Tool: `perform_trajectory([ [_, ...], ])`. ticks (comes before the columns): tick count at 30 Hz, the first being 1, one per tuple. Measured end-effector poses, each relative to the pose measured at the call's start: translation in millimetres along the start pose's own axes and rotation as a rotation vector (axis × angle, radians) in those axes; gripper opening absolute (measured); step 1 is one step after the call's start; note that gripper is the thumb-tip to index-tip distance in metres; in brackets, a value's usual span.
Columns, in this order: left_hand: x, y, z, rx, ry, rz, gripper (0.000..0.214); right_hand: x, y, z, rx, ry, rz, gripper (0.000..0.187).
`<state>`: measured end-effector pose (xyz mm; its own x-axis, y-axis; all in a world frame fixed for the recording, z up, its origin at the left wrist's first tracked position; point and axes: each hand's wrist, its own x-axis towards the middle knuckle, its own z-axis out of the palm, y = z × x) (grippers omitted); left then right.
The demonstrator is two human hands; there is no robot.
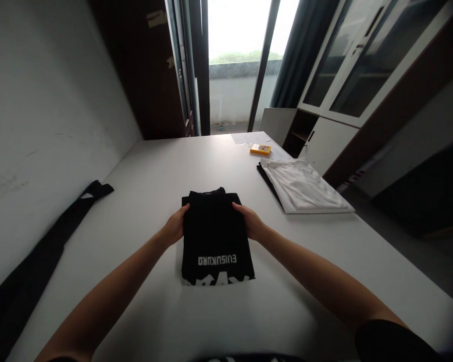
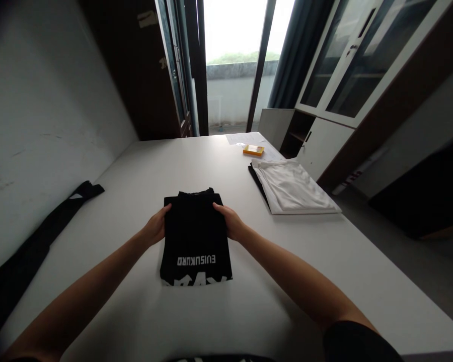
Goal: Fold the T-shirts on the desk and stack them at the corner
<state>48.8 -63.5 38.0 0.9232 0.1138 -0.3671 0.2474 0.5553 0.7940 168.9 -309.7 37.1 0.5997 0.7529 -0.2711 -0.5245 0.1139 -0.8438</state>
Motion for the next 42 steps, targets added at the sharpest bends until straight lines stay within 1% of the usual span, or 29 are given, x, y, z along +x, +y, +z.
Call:
perform_trajectory([
  [3, 33, 5, -0.6, 0.019, 0.06, 0.058, 0.042, 33, -7, -7, 0.096, 0.075, 0.055, 0.029],
  [5, 54, 10, -3.6, 0.035, 0.081, 0.066, 0.041, 54, -11, -11, 0.115, 0.077, 0.053, 0.028],
  [8, 81, 18, -10.2, 0.063, 0.129, 0.061, 0.039, 82, -17, -15, 0.077, 0.108, 0.044, 0.025],
  [12, 110, 22, -20.5, 0.115, 0.225, 0.055, 0.031, 108, -20, -20, -0.019, 0.196, 0.021, 0.012],
  [15, 126, 21, -28.7, 0.162, 0.255, 0.054, 0.026, 119, -18, -24, -0.046, 0.21, 0.021, 0.011],
  [19, 140, 19, -37.7, 0.235, 0.27, 0.081, 0.032, 127, -17, -28, -0.04, 0.21, 0.017, 0.012],
  [24, 154, 21, -41.8, 0.402, 0.284, 0.145, 0.035, 133, -19, -29, 0.019, 0.191, -0.029, 0.013],
  [26, 160, 23, -42.2, 0.492, 0.286, 0.181, 0.035, 136, -20, -28, 0.048, 0.16, -0.071, 0.017],
  [29, 169, 27, -42.3, 0.648, 0.294, 0.239, 0.034, 139, -21, -27, 0.07, 0.074, -0.13, 0.028],
  [31, 174, 28, -42.5, 0.766, 0.303, 0.274, 0.034, 143, -21, -27, 0.049, 0.062, -0.143, 0.034],
  [34, 178, 30, -43.8, 0.961, 0.326, 0.325, 0.032, 152, -17, -29, -0.042, 0.152, -0.123, 0.034],
  [36, 177, 31, -45.6, 1.084, 0.344, 0.359, 0.03, 158, -13, -32, -0.161, 0.232, -0.136, 0.033],
  [37, 176, 30, -46.7, 1.138, 0.352, 0.378, 0.029, 161, -12, -34, -0.251, 0.277, -0.164, 0.032],
  [39, 172, 29, -48.5, 1.228, 0.374, 0.429, 0.027, 163, -9, -38, -0.498, 0.371, -0.269, 0.033],
  [40, 170, 28, -49.1, 1.264, 0.391, 0.462, 0.026, 162, -9, -39, -0.642, 0.419, -0.343, 0.033],
  [42, 163, 24, -49.2, 1.32, 0.442, 0.54, 0.031, 157, -8, -38, -0.928, 0.508, -0.517, 0.034],
])
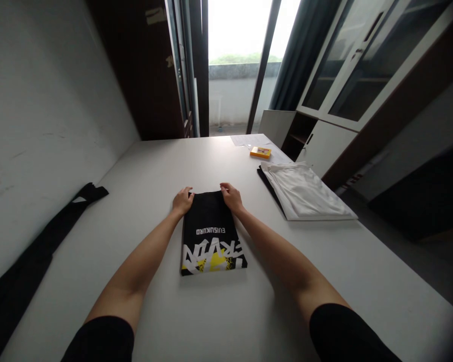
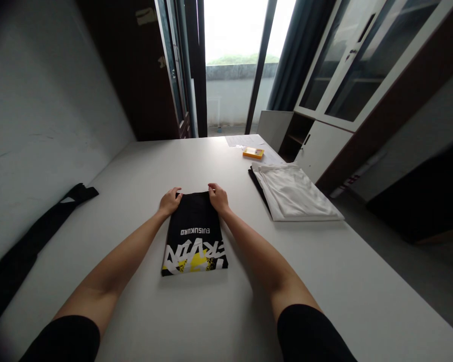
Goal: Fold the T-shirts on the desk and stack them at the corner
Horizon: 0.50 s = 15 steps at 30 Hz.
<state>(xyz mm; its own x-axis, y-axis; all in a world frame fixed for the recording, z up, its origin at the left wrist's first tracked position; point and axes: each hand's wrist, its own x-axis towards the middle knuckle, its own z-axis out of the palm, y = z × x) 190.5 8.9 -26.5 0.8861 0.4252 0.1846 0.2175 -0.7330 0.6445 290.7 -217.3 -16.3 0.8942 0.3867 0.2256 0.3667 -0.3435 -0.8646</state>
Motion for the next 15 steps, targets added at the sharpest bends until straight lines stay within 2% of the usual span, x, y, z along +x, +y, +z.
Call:
perform_trajectory([
  [3, -16, 3, -1.1, 0.085, 0.083, 0.058, 0.043, -12, -6, -3, -0.263, 0.082, -0.262, 0.035],
  [4, -23, 3, -1.0, 0.111, 0.083, 0.082, 0.044, -16, -8, -2, -0.308, 0.046, -0.324, 0.035],
  [6, -36, 4, 0.0, 0.159, 0.045, 0.144, 0.044, -22, -9, 3, -0.362, -0.109, -0.403, 0.036],
  [8, -47, 2, 1.5, 0.201, -0.023, 0.205, 0.046, -26, -6, 10, -0.421, -0.273, -0.434, 0.038],
  [10, -53, -4, 2.3, 0.24, -0.092, 0.231, 0.052, -25, 1, 17, -0.494, -0.363, -0.429, 0.045],
  [15, -51, -18, -1.4, 0.318, -0.178, 0.159, 0.064, -11, 20, 14, -0.61, -0.414, -0.353, 0.057],
])
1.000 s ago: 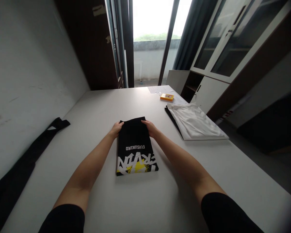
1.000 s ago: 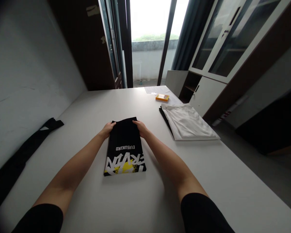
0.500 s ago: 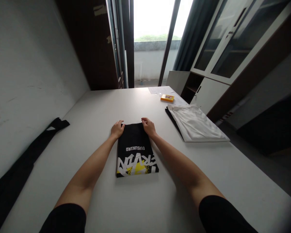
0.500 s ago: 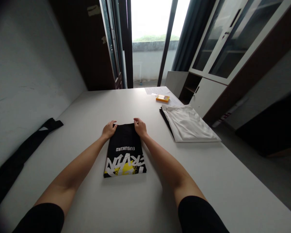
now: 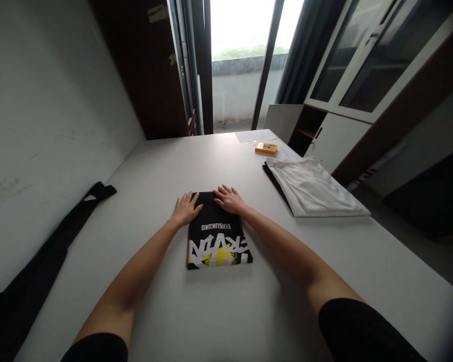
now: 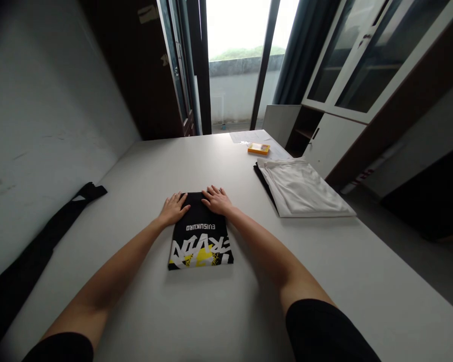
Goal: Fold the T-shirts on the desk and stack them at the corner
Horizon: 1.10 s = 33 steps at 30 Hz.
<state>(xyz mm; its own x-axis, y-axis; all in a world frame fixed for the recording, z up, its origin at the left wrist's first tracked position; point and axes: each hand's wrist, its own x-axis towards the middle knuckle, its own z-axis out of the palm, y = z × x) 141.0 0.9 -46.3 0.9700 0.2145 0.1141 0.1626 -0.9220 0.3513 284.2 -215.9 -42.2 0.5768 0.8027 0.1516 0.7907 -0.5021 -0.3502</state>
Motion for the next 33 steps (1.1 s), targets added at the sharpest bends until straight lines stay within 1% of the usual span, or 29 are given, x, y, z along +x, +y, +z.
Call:
perform_trajectory([
  [3, -2, 5, -5.5, 0.022, 0.004, -0.006, 0.062, -1, 14, -6, -0.022, 0.015, 0.035, 0.055],
  [6, -14, 24, -11.8, 0.028, 0.005, 0.073, 0.057, -4, 22, -11, -0.04, 0.078, 0.047, 0.048],
  [9, -34, 51, -16.8, 0.015, -0.047, 0.224, 0.053, -6, 24, -12, -0.037, 0.15, 0.041, 0.038],
  [12, -60, 81, -19.5, -0.003, -0.169, 0.446, 0.055, -5, 23, -9, 0.053, 0.198, 0.02, 0.029],
  [14, -78, 100, -19.4, -0.002, -0.244, 0.601, 0.059, -4, 23, -7, 0.164, 0.238, 0.024, 0.032],
  [16, -96, 117, -17.6, 0.009, -0.289, 0.716, 0.062, -4, 24, -6, 0.266, 0.295, 0.024, 0.038],
  [18, -111, 131, -14.7, 0.022, -0.318, 0.788, 0.069, -2, 26, -5, 0.329, 0.331, 0.011, 0.041],
  [21, -126, 143, -11.0, 0.049, -0.326, 0.811, 0.075, 1, 31, -6, 0.387, 0.329, 0.022, 0.039],
  [25, -130, 153, -12.6, 0.076, -0.294, 0.812, 0.066, 8, 34, -4, 0.39, 0.266, 0.011, 0.036],
  [27, -128, 160, -15.6, 0.086, -0.269, 0.853, 0.055, 11, 34, -2, 0.348, 0.239, -0.018, 0.033],
  [30, -120, 175, -19.8, 0.121, -0.228, 0.925, 0.032, 17, 33, 0, 0.274, 0.229, -0.043, 0.033],
  [33, -110, 188, -22.2, 0.18, -0.183, 0.93, 0.022, 23, 35, -1, 0.233, 0.218, -0.047, 0.033],
])
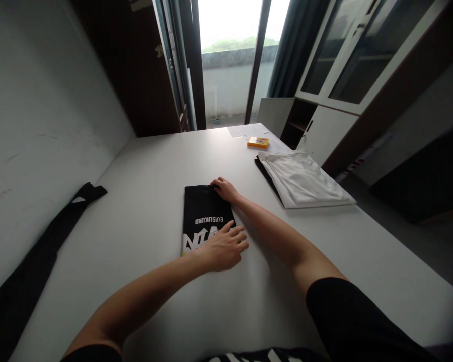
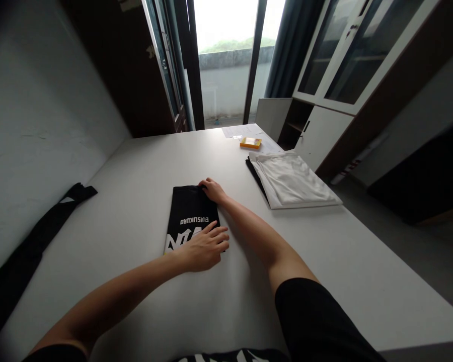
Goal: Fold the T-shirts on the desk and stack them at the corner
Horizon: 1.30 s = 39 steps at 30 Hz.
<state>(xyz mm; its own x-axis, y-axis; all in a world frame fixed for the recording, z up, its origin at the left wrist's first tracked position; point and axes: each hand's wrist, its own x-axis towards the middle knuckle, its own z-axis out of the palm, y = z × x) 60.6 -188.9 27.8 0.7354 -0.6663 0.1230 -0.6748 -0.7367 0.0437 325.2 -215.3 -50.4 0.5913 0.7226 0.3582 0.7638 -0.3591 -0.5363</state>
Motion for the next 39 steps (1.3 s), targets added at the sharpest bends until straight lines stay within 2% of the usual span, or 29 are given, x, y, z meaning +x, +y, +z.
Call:
perform_trajectory([
  [5, 12, -9, -2.0, 0.092, 0.01, -0.063, 0.017, 7, 4, -2, -0.001, 0.001, -0.012, 0.033],
  [9, 16, -15, 1.5, 0.081, -0.017, -0.036, 0.019, 9, 7, -1, 0.017, 0.009, -0.034, 0.032],
  [13, 21, -10, 7.3, 0.03, -0.04, 0.0, 0.017, 9, 11, 2, 0.02, 0.012, -0.032, 0.033],
  [18, 21, 2, 20.1, -0.022, -0.024, -0.029, 0.014, 10, 14, 5, 0.007, 0.028, -0.016, 0.031],
  [22, 14, 8, 26.2, -0.106, 0.026, -0.087, 0.018, 9, 13, 4, -0.001, 0.027, -0.008, 0.03],
  [24, 9, 8, 24.5, -0.154, 0.036, -0.085, 0.03, 7, 11, 3, -0.008, 0.033, 0.0, 0.029],
  [27, 1, 2, 17.7, -0.21, 0.022, -0.051, 0.048, 5, 9, 1, -0.022, 0.047, 0.018, 0.028],
  [31, -15, -8, 12.0, -0.22, -0.027, -0.084, 0.056, 4, 7, -2, -0.043, 0.07, 0.037, 0.027],
  [35, -30, -2, 12.5, -0.21, -0.095, 0.001, 0.065, 3, 2, -5, -0.088, 0.05, 0.065, 0.026],
  [39, -43, -1, 7.6, -0.236, -0.102, 0.082, 0.064, -3, -15, -14, -0.172, 0.073, 0.031, 0.025],
])
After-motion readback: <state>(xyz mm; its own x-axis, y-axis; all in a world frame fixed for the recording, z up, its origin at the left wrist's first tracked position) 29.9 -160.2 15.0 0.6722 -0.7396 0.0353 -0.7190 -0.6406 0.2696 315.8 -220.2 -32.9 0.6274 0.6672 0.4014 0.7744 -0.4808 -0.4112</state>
